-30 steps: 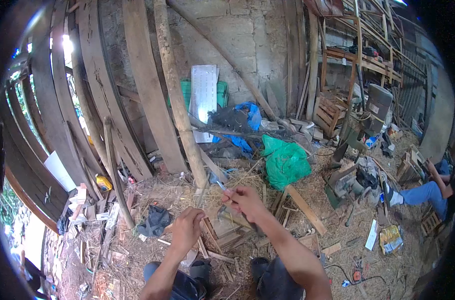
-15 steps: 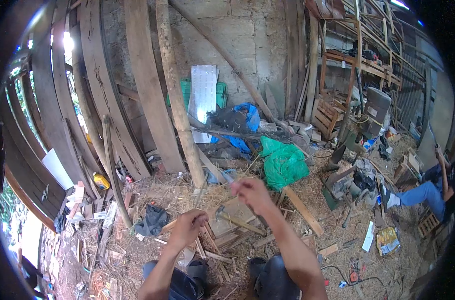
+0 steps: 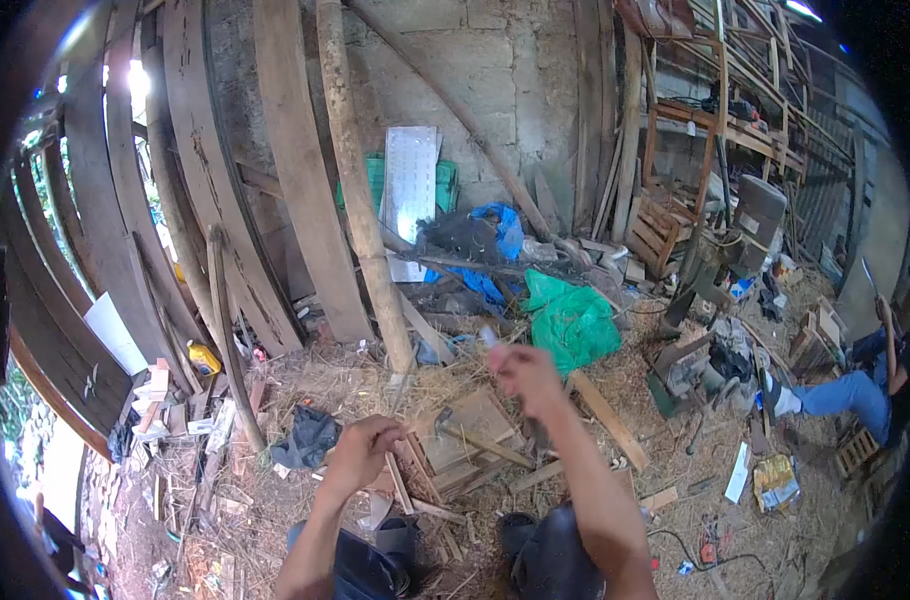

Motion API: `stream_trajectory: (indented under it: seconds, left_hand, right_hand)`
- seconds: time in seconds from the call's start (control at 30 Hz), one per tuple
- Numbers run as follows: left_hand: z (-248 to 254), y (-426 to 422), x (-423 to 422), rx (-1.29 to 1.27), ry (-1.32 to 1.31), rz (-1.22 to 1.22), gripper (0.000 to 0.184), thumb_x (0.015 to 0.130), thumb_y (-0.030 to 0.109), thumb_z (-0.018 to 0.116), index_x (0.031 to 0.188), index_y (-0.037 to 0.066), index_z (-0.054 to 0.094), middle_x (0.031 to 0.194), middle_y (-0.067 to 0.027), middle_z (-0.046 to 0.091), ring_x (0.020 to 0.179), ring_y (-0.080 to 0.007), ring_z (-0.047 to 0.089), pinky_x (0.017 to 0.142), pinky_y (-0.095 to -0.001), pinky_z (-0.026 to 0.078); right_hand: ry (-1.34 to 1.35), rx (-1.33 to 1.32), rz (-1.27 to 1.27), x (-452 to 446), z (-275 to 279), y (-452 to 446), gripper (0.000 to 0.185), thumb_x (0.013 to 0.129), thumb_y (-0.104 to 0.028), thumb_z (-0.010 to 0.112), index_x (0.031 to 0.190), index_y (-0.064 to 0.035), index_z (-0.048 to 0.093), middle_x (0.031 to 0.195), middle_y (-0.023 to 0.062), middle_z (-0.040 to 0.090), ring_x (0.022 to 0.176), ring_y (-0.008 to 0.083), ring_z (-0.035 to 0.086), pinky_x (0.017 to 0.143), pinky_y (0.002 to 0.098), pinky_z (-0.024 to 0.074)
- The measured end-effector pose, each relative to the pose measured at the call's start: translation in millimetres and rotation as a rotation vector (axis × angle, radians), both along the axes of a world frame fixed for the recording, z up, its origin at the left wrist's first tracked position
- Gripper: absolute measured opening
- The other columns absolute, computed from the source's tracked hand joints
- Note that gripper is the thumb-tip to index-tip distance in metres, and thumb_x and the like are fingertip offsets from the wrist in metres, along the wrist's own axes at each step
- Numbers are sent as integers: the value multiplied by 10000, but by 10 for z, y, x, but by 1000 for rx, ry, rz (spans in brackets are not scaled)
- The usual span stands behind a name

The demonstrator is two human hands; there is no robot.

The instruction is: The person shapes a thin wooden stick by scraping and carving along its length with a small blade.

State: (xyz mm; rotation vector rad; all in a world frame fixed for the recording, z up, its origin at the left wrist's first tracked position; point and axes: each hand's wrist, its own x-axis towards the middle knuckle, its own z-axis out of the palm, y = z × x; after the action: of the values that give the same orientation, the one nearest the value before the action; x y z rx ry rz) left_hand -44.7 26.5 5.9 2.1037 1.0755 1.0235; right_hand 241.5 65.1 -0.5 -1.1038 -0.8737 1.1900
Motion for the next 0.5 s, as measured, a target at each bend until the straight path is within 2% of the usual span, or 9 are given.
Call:
stream_trajectory:
  seconds: [0.07, 0.13, 0.2, 0.27, 0.3, 0.37, 0.4, 0.47, 0.5]
  left_hand:
    - [31, 1, -98, 10, 40, -5, 118, 775, -38, 585, 873, -4, 642, 781, -144, 643, 705, -305, 634, 641, -360, 484]
    - [-7, 53, -190, 24, 69, -9, 113, 784, -31, 586, 878, -6, 643, 786, -147, 644, 706, -307, 634, 646, -357, 486]
    - [-96, 153, -264, 53, 37, 72, 87, 827, 7, 590, 896, -4, 642, 791, -148, 650, 674, -252, 634, 629, -325, 481]
    - [-65, 158, -285, -44, 5, 115, 84, 850, 32, 588, 905, -3, 641, 781, -139, 656, 657, -214, 627, 618, -311, 475]
    - [-34, 144, -282, -146, -30, 155, 90, 874, 57, 586, 915, -2, 640, 770, -130, 662, 641, -177, 619, 606, -296, 470]
    - [-152, 201, -258, -165, -117, 128, 104, 889, 77, 581, 938, 3, 634, 752, -113, 663, 636, -152, 608, 596, -288, 464]
    - [-200, 235, -236, -180, -196, 88, 119, 904, 98, 576, 961, 7, 627, 734, -97, 664, 631, -127, 597, 586, -280, 457]
    - [-226, 247, -154, -219, -251, 83, 130, 912, 109, 570, 976, 6, 615, 734, -82, 663, 632, -122, 594, 580, -276, 456]
    - [-236, 241, -105, -268, -294, 68, 142, 919, 120, 564, 991, 4, 603, 733, -68, 663, 633, -116, 591, 574, -273, 455]
  right_hand:
    - [153, 63, -96, 373, -13, 31, 96, 879, -126, 610, 867, -37, 645, 675, -2, 583, 488, 43, 422, 407, 189, 278]
    - [163, 72, -116, 565, -65, 22, 93, 879, -132, 611, 873, -45, 641, 695, -11, 588, 492, 30, 421, 407, 178, 268]
    - [182, 87, -140, 607, -139, 14, 90, 879, -139, 612, 880, -53, 638, 715, -19, 594, 496, 18, 419, 407, 166, 259]
    - [-257, 9, -173, 558, -199, 17, 130, 873, -176, 630, 910, -51, 624, 759, 1, 608, 503, 91, 456, 430, 237, 338]
    - [-263, 14, -163, 522, -280, 37, 130, 873, -176, 630, 910, -51, 624, 759, 1, 608, 503, 91, 456, 430, 237, 338]
    - [-1010, 202, -70, 438, -482, 66, 201, 872, -219, 632, 939, -31, 603, 778, 68, 613, 556, 206, 511, 522, 341, 412]
    - [-1020, 215, -62, 324, -512, 47, 201, 872, -219, 632, 939, -31, 603, 778, 68, 613, 556, 206, 511, 522, 341, 412]
    - [-1001, 403, -182, -24, -487, 34, 266, 879, -267, 620, 946, -12, 586, 761, 129, 602, 635, 293, 540, 609, 405, 423]
    - [-1015, 417, -170, -130, -419, 36, 266, 879, -267, 620, 946, -12, 586, 761, 129, 602, 635, 293, 540, 609, 405, 423]
